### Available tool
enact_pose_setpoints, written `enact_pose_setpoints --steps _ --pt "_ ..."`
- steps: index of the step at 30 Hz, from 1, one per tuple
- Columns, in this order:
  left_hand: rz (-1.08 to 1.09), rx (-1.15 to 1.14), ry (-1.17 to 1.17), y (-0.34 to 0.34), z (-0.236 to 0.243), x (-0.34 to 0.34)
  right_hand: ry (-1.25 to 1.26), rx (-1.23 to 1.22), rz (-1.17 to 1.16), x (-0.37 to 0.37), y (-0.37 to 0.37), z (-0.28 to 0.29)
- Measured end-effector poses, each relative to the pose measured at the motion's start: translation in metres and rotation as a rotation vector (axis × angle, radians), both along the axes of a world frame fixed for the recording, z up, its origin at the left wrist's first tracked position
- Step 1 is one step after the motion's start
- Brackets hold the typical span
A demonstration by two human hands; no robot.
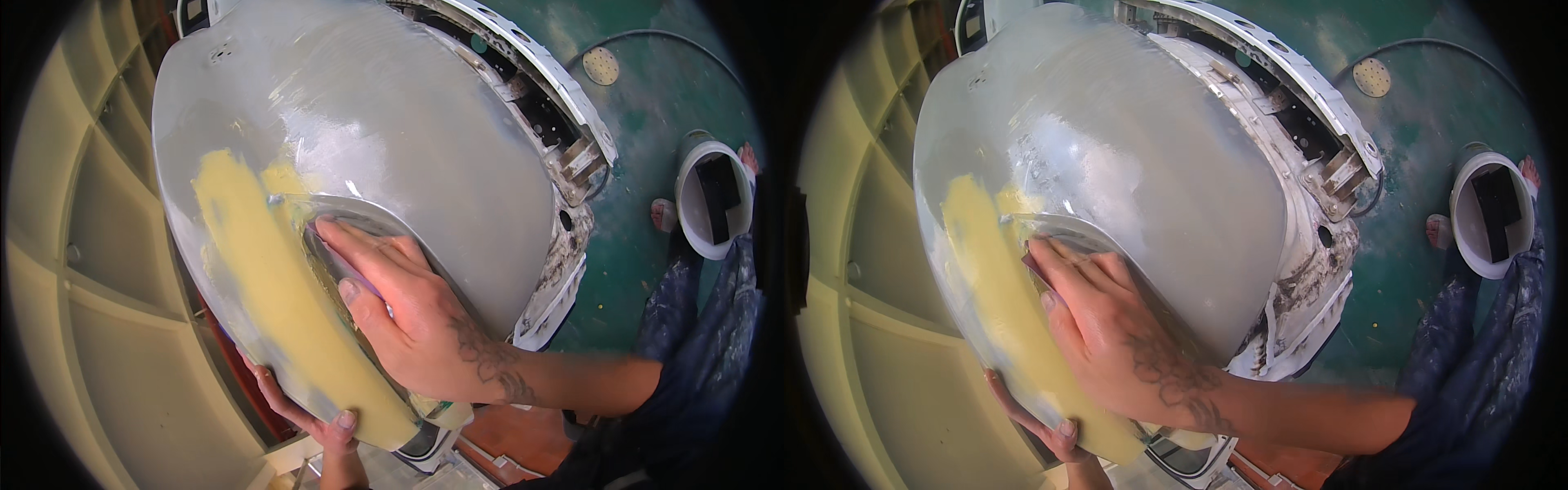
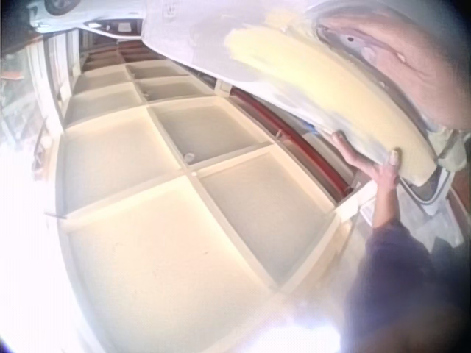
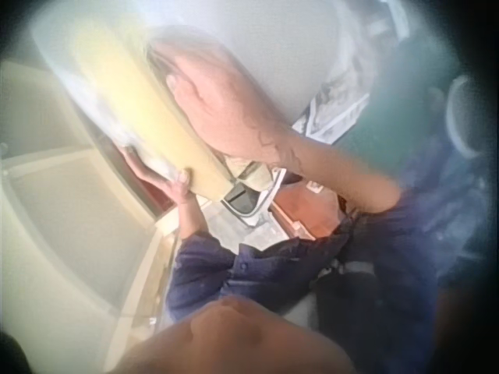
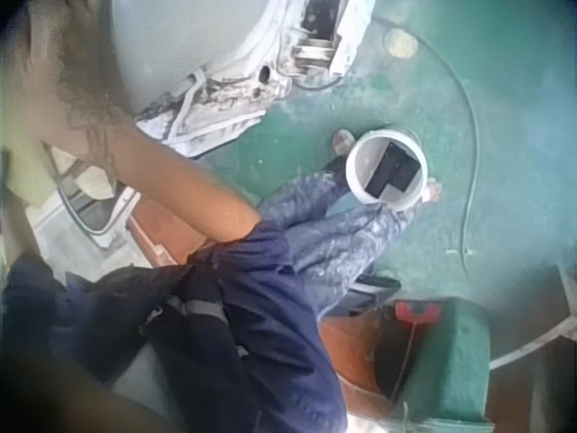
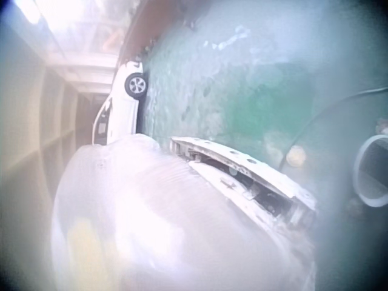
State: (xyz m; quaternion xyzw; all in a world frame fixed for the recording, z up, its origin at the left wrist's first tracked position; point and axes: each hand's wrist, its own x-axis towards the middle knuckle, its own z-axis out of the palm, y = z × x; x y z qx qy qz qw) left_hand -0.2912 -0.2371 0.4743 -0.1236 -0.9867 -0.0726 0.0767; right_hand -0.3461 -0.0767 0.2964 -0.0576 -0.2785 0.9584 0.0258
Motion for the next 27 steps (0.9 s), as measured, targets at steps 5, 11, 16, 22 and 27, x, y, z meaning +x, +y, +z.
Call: enact_pose_setpoints --steps 5,11,16,22,27 --pt "-0.021 0.026 -0.005 0.006 0.000 -0.004 0.153 0.219 -0.025 0.018 -0.015 0.012" --pt "-0.025 0.008 0.039 0.017 0.004 -0.007 0.203 0.322 0.077 0.104 0.000 0.038" --pt "-0.300 -0.724 -0.075 0.053 0.034 -0.028 0.422 0.110 0.259 0.128 0.017 0.008" --pt "-0.512 -1.325 -0.402 0.106 0.026 -0.041 0.052 -0.165 0.258 0.155 0.029 -0.006" --pt "-0.555 -1.369 -0.550 0.096 0.017 0.007 0.023 -0.118 0.356 0.180 0.026 -0.027"
